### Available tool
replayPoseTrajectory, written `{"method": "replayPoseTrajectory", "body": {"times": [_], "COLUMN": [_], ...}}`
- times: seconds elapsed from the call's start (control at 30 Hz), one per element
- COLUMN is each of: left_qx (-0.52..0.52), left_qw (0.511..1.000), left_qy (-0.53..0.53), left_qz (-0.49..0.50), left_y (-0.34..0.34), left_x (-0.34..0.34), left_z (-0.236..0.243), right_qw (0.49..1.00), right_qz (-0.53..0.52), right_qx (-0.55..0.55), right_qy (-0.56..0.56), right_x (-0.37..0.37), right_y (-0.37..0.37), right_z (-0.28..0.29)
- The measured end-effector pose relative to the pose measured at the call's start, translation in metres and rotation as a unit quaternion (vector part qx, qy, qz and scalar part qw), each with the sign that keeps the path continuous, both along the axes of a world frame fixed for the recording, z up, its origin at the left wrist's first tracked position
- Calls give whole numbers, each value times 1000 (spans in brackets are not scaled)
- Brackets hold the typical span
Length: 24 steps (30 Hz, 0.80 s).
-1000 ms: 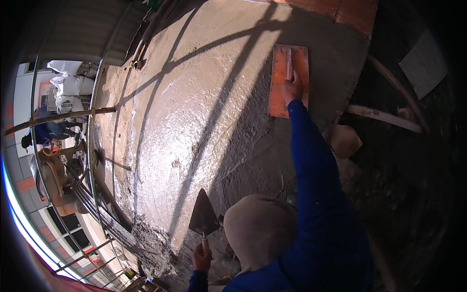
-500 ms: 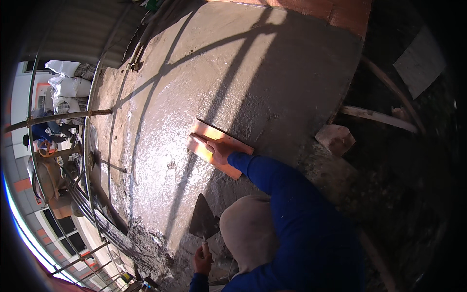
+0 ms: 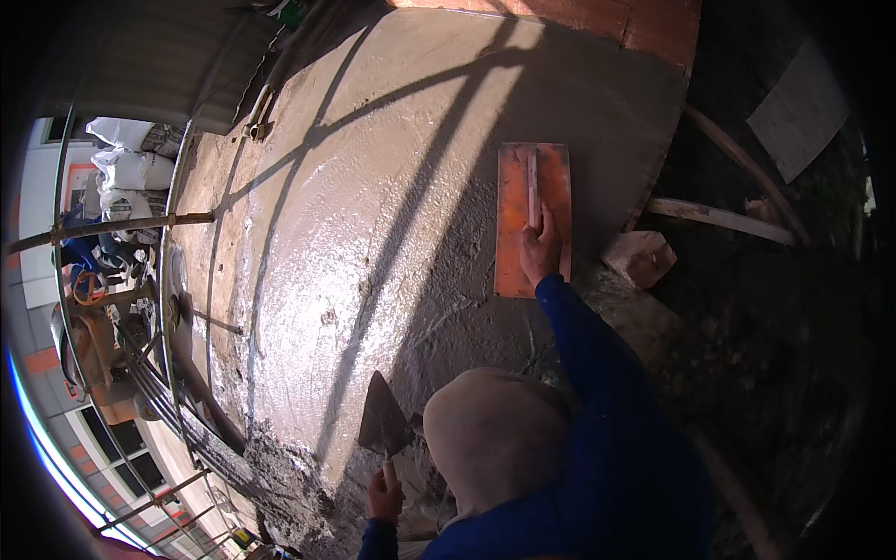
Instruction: The person applies wet cement to a wall using a trowel and smooths the surface with a wooden float. The person works in a crouched position, spreading and leveling the cement across the wall area.
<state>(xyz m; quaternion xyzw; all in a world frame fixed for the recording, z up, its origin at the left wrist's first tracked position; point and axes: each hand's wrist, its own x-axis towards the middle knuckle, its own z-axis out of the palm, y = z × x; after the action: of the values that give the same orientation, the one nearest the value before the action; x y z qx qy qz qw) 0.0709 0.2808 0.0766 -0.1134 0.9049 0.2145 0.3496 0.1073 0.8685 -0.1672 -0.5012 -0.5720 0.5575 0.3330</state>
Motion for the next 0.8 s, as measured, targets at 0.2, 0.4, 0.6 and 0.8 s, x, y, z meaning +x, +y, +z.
{"method": "replayPoseTrajectory", "body": {"times": [0.2, 0.4, 0.6, 0.8], "left_qx": [36, 56, 67, 60], "left_qw": [999, 998, 998, 997], "left_qy": [-27, -8, 16, 21], "left_qz": [16, 4, 16, 39], "left_y": [7, 7, 1, -3], "left_x": [-1, 7, 4, 12], "left_z": [-9, 7, 4, 13], "right_qw": [995, 994, 891, 706], "right_qz": [-88, 102, 454, 707], "right_qx": [13, 8, -17, 47], "right_qy": [-46, -44, -5, -13], "right_x": [23, -71, -119, -104], "right_y": [47, -37, -164, -203], "right_z": [-39, -18, -25, 18]}}
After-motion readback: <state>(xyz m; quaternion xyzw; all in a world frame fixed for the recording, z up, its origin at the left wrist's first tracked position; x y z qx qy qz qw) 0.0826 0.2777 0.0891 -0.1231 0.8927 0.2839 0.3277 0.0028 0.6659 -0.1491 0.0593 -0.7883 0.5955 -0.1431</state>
